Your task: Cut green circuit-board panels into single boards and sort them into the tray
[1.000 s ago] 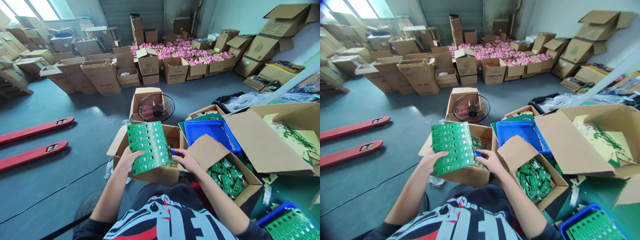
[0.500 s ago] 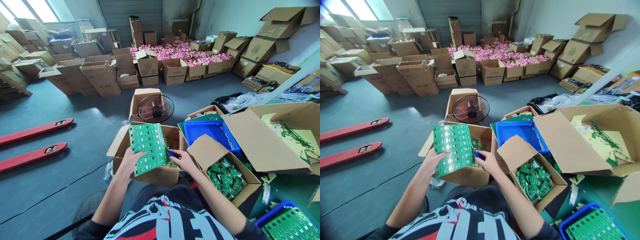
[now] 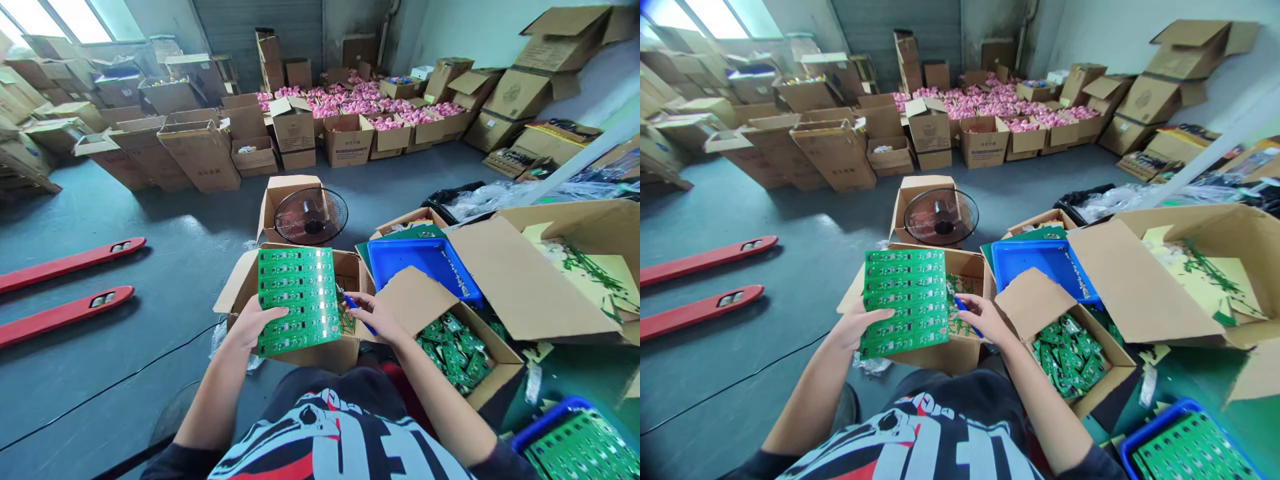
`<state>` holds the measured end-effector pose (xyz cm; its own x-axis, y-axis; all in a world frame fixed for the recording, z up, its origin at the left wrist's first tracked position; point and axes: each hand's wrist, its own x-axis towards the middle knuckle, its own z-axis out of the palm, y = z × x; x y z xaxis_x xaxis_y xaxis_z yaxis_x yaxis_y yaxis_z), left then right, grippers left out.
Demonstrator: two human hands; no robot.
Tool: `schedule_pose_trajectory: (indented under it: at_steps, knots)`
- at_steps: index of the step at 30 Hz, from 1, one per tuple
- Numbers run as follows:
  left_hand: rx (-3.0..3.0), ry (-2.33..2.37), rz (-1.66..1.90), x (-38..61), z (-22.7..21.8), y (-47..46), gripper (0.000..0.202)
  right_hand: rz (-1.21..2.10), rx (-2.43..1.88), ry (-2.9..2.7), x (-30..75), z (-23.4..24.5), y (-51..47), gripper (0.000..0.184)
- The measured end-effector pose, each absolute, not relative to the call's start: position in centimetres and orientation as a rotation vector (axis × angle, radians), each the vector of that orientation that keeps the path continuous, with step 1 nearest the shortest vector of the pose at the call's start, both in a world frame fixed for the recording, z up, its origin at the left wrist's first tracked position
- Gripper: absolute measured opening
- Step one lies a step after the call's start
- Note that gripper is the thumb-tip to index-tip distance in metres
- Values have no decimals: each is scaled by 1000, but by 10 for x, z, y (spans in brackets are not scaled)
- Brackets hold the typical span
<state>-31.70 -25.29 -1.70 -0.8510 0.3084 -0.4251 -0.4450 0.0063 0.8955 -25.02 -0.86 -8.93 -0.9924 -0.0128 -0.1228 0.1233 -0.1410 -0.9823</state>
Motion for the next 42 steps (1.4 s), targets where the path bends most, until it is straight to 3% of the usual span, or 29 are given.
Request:
schedule_pose_trajectory:
  at_steps: [6,16,27,36,42]
  knots:
    - [-142,1684,1884,-318,-23,-253,52,-2459,137,1812,-260,-74,-6,36]
    - [-180,1707,1868,-319,-12,-249,56,-2395,141,1911,-265,-75,-5,36]
    - [-156,2073,1750,-320,-18,-232,41,-2095,327,2367,-280,-103,-21,41]
    - [-98,2227,1699,-320,-27,-228,33,-1734,353,2631,-284,-99,-26,38]
    - [-108,2024,1730,-326,-19,-240,44,-2248,262,2080,-281,-99,-15,40]
